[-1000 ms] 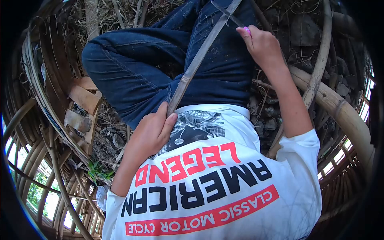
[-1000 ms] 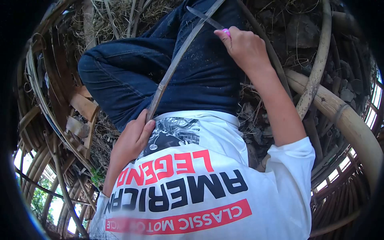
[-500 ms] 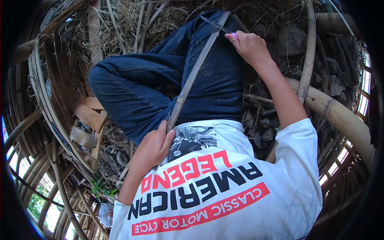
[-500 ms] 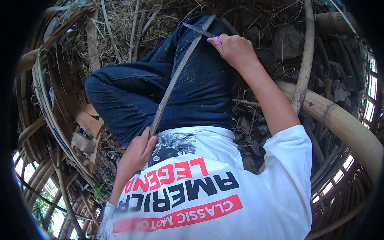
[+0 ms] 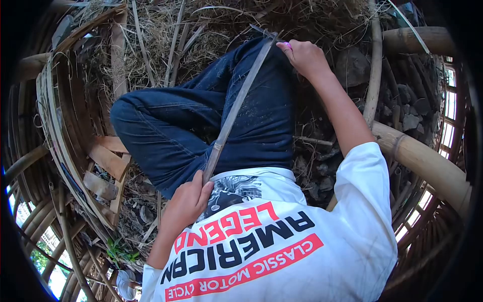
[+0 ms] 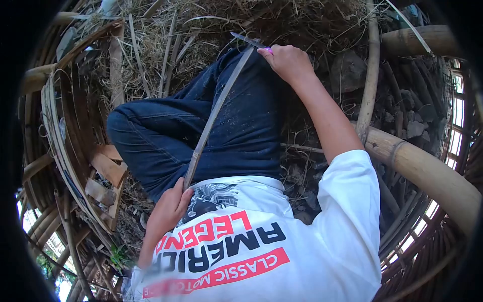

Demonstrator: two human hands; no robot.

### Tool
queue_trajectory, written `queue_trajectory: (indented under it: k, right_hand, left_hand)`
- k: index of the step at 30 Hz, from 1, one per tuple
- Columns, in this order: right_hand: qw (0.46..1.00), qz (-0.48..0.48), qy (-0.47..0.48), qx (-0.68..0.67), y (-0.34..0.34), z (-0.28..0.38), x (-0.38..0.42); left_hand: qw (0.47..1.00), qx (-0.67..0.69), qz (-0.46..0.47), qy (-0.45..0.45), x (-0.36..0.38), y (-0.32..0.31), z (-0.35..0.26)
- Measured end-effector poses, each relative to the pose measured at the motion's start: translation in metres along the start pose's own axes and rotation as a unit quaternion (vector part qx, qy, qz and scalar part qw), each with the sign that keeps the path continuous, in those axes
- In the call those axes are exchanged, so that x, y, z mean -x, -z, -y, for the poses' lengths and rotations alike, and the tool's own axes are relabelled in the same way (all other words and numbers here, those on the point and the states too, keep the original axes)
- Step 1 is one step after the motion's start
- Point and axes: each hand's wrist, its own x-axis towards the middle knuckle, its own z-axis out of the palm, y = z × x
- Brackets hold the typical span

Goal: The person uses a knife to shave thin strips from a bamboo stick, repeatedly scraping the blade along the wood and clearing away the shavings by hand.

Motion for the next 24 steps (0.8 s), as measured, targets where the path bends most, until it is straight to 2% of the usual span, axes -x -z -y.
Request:
queue_trajectory:
  k: [6,8,10,12,14,16,18,20,24]
  right_hand:
    - [0.999,-0.020,-0.041,0.001,0.000,-0.030,-0.013]
    - [0.988,-0.048,-0.131,-0.065,-0.003,-0.043,-0.011]
    - [0.973,-0.103,-0.159,-0.132,-0.010,-0.055,-0.002]
    - [0.936,-0.130,-0.239,-0.225,-0.015,-0.057,0.013]
    - [0.890,-0.233,-0.248,-0.304,-0.043,-0.065,0.029]
    - [0.830,-0.175,-0.311,-0.429,-0.045,-0.047,0.054]
    - [0.803,-0.184,-0.299,-0.481,-0.056,-0.024,0.072]
    - [0.747,-0.138,-0.313,-0.570,-0.039,0.011,0.085]
    - [0.698,-0.154,-0.286,-0.639,-0.026,0.055,0.086]
  left_hand:
    - [1.000,-0.019,-0.015,-0.011,0.003,0.002,0.000]
    - [0.999,-0.014,-0.031,-0.020,0.004,0.003,0.001]
    - [0.999,0.034,-0.034,-0.011,0.004,0.008,0.002]
    - [0.998,0.059,-0.035,-0.002,0.002,0.010,0.009]
    - [0.992,0.115,-0.048,-0.037,-0.001,0.010,0.011]
    - [0.993,0.109,-0.034,-0.037,-0.003,0.013,0.013]
    - [0.991,0.121,-0.036,-0.047,-0.005,0.017,0.011]
    - [0.990,0.118,-0.055,-0.061,-0.006,0.021,0.006]
    - [0.981,0.147,-0.089,-0.086,-0.009,0.025,0.001]
